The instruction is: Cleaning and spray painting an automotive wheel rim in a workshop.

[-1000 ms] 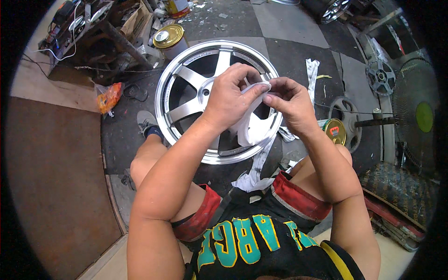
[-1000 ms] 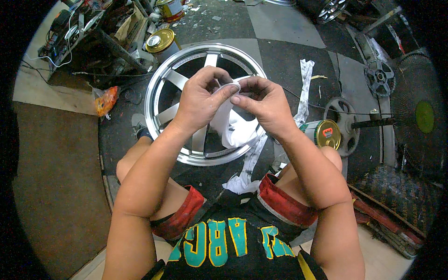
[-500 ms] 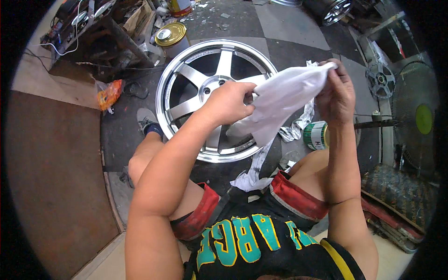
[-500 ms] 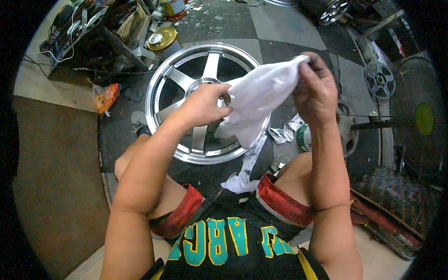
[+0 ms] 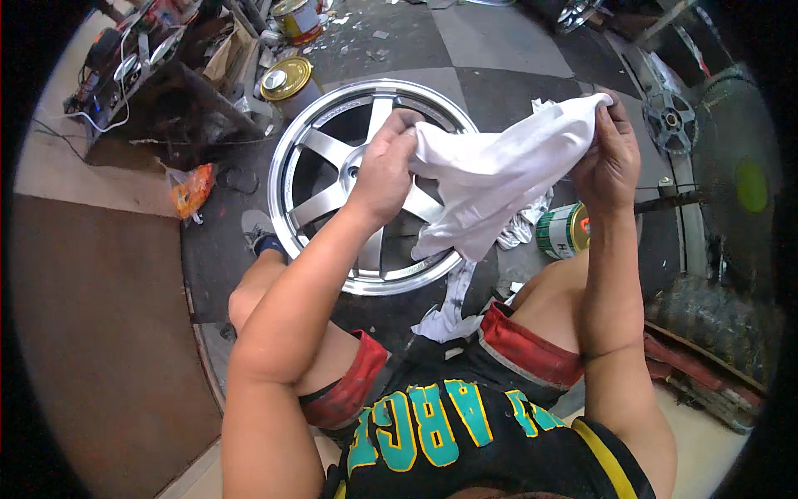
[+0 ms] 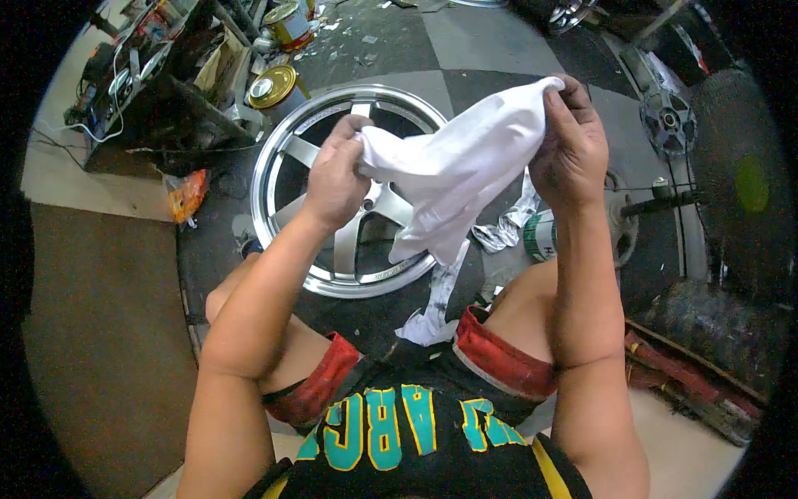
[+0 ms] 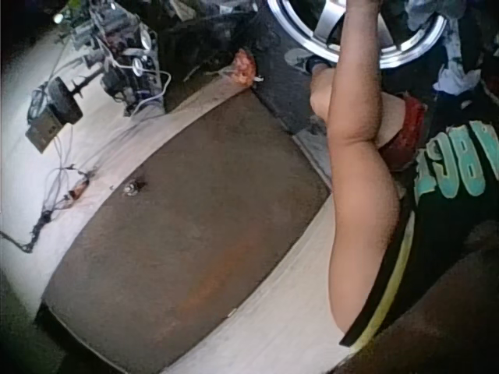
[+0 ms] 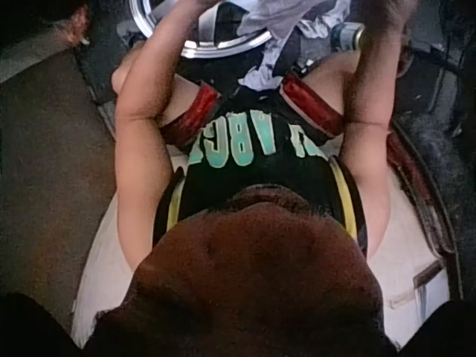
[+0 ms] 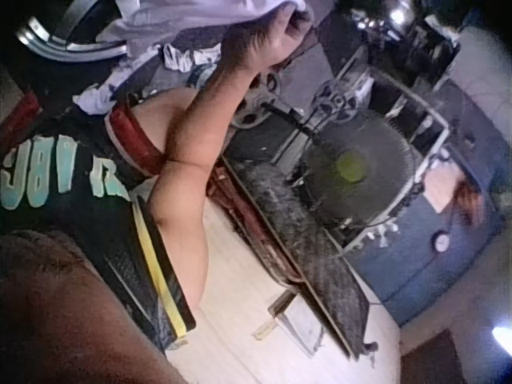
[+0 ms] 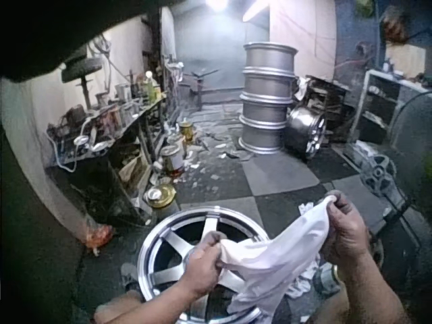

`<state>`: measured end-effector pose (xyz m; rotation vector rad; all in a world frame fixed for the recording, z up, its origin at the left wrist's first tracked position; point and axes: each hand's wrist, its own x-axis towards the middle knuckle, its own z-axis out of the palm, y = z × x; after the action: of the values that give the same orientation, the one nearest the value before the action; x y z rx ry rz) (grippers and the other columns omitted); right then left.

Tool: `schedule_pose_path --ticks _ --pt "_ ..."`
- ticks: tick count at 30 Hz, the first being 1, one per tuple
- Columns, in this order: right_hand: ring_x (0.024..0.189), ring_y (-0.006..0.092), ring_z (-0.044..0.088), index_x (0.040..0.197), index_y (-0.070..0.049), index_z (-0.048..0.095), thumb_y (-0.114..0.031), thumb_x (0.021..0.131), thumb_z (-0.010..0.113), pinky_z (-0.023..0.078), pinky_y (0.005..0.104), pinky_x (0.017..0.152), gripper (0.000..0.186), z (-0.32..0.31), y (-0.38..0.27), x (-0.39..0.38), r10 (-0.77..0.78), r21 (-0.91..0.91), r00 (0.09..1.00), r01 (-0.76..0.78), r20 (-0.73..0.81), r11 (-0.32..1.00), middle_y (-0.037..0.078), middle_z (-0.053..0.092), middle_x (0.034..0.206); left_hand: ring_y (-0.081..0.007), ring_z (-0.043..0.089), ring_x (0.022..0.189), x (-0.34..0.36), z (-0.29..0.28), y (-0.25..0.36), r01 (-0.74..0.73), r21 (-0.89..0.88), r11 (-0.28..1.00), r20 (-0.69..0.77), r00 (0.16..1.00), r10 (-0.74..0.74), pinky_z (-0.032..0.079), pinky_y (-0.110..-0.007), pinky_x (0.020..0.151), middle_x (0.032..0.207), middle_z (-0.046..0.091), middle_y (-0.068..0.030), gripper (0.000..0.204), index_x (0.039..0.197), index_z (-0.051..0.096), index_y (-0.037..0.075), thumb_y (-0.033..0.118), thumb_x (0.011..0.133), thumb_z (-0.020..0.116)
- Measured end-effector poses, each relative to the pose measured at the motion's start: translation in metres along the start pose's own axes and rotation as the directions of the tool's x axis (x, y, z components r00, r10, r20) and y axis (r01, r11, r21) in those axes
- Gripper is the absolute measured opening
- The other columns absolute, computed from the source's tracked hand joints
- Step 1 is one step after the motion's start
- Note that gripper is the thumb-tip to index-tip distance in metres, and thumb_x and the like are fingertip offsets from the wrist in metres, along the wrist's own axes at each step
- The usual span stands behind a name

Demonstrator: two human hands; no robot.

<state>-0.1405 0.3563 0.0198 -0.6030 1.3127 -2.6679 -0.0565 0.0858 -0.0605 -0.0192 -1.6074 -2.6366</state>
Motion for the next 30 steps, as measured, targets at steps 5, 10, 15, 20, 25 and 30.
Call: schedule_pose_path --ticks 5,10,15,20,25,30 --pt "0.095 0.0172 0.069 0.119 -0.004 0.063 -0.013 0.102 0.067 0.056 0.0327 0.088 0.019 0.006 -0.004 0.001 0.034 -0.073 0.99 -0.044 -0.139 0.996 0.007 0.07 0.107 -0.0075 0.06 0.085 -0.009 0.015 0.031 -0.086 0.029 0.996 0.031 0.996 0.085 0.048 -0.024 0.074 0.093 0.061 -0.0008 0.05 0.133 0.051 0.007 0.048 0.105 0.061" --pt "0.093 0.0114 0.064 0.118 -0.002 0.065 -0.023 0.1 0.071 0.052 0.0265 0.084 0.028 0.015 -0.001 -0.008 0.084 -0.285 0.995 -0.094 -0.046 0.954 0.004 0.067 0.105 -0.0069 0.055 0.081 -0.014 0.025 0.035 -0.03 0.413 0.91 0.174 0.984 -0.047 0.044 -0.022 0.074 0.082 0.061 -0.0004 0.119 0.162 0.028 0.001 0.063 0.078 0.085" --pt "0.092 0.0078 0.061 0.115 -0.004 0.067 -0.024 0.1 0.071 0.05 0.0256 0.083 0.026 0.023 0.0 -0.014 0.119 -0.335 0.95 -0.015 0.29 0.942 0.0 0.068 0.1 -0.009 0.059 0.085 -0.017 0.044 0.022 -0.021 0.509 0.861 0.083 0.996 -0.025 0.048 -0.024 0.082 0.093 0.069 -0.0026 0.052 0.131 0.064 -0.001 0.038 0.098 0.074" --pt "0.093 0.0069 0.057 0.119 -0.008 0.055 -0.014 0.104 0.066 0.048 0.025 0.085 0.019 0.022 -0.027 -0.013 -0.183 -0.356 0.964 0.242 0.191 0.903 0.0 0.061 0.098 -0.0091 0.059 0.079 -0.036 0.068 0.116 -0.34 0.855 0.391 0.151 0.885 0.44 0.047 -0.025 0.073 0.091 0.07 -0.0035 0.019 0.103 0.071 -0.004 0.015 0.102 0.067" --pt "0.089 0.0059 0.056 0.119 -0.007 0.055 -0.01 0.106 0.062 0.048 0.0229 0.082 0.015 0.017 -0.055 -0.042 -0.169 -0.004 0.953 0.176 0.251 0.984 -0.001 0.061 0.099 -0.0135 0.062 0.081 -0.093 0.145 0.195 -0.546 0.837 0.035 0.467 0.747 0.474 0.046 -0.025 0.073 0.091 0.071 -0.0099 0.015 0.097 0.07 -0.007 0.007 0.099 0.065" --pt "0.089 0.0061 0.055 0.121 -0.006 0.056 -0.017 0.108 0.059 0.047 0.0225 0.08 0.018 0.011 -0.053 -0.032 0.069 -0.072 0.954 -0.05 0.29 0.996 -0.002 0.059 0.101 -0.0128 0.048 0.094 -0.088 0.177 0.211 -0.269 0.958 0.102 0.27 0.963 0.008 0.036 -0.026 0.086 0.097 0.057 -0.002 0.015 0.099 0.061 -0.005 0.009 0.102 0.06"
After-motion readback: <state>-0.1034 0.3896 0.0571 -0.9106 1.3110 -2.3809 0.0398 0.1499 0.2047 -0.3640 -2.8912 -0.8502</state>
